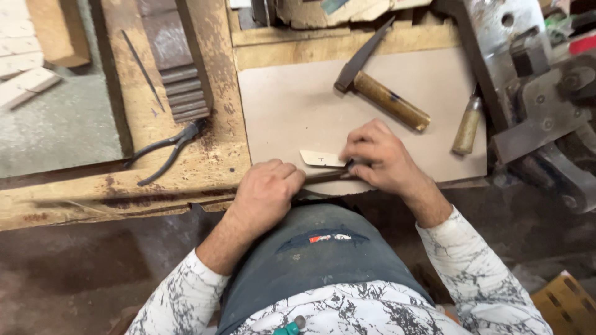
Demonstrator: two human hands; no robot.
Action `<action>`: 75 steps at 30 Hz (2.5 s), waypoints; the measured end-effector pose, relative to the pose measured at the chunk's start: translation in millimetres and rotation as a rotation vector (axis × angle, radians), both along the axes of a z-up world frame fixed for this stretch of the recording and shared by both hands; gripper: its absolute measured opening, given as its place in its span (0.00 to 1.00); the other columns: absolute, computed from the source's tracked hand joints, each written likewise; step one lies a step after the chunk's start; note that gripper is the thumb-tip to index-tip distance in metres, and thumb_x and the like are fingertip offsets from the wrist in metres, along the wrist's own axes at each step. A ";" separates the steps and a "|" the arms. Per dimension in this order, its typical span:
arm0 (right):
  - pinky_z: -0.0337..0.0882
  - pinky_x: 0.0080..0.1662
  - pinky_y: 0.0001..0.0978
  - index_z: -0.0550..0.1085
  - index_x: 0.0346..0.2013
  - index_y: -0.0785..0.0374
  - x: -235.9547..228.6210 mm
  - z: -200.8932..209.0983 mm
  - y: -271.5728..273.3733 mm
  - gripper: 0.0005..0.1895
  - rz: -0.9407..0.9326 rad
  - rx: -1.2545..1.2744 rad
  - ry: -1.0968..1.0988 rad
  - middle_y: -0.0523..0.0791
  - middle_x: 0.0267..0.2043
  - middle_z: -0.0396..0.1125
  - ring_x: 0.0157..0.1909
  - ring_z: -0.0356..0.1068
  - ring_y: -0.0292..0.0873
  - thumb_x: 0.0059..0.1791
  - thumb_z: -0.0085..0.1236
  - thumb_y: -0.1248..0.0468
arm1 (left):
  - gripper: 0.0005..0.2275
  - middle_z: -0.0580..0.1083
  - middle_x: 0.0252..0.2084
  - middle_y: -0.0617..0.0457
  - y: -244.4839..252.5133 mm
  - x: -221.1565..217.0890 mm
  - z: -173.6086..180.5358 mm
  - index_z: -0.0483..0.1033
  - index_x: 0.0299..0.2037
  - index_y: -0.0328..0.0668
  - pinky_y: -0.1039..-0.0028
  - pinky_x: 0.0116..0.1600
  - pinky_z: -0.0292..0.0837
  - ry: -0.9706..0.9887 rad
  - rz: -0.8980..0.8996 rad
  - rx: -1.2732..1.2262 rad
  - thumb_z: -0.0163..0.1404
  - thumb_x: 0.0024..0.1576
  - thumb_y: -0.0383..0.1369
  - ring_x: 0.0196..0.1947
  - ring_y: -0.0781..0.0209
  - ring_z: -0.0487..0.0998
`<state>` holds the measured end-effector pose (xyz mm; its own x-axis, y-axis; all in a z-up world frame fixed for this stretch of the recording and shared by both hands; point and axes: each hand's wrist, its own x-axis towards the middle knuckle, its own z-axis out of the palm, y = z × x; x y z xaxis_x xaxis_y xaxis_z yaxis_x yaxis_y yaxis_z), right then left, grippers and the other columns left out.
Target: The person arranges numbered wooden pieces on a workbench, then uses a hammer and metal strip to attach a small metal bracket to one of the pieces. The person also uses a manual press to bend the metal strip.
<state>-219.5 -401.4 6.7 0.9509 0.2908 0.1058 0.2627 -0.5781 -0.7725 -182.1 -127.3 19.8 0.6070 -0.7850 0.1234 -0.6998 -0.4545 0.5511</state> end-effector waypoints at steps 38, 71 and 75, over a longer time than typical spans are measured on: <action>0.70 0.41 0.45 0.72 0.49 0.73 11.1 13.4 25.2 0.20 -0.709 -0.478 0.326 0.53 0.34 0.69 0.37 0.69 0.54 0.55 0.64 0.58 | 0.13 0.77 0.41 0.57 111.6 164.7 9.3 0.75 0.52 0.36 0.82 0.45 0.79 0.719 0.414 -0.685 0.59 0.58 0.20 0.39 0.74 0.78; 0.74 0.40 0.29 0.57 0.73 0.67 -34.2 71.8 283.1 0.32 -0.572 0.119 -0.188 0.56 0.45 0.72 0.36 0.71 0.38 0.55 0.53 0.76 | 0.09 0.70 0.33 0.61 120.2 190.6 -11.5 0.69 0.42 0.41 0.85 0.37 0.77 0.786 0.188 -0.645 0.58 0.60 0.22 0.33 0.78 0.73; 0.73 0.37 0.28 0.59 0.72 0.74 -32.1 90.7 283.3 0.33 -0.643 0.070 0.000 0.50 0.38 0.73 0.32 0.71 0.37 0.52 0.56 0.76 | 0.09 0.70 0.33 0.60 119.2 193.2 -10.9 0.69 0.40 0.41 0.85 0.35 0.79 0.722 0.199 -0.582 0.58 0.60 0.22 0.31 0.77 0.73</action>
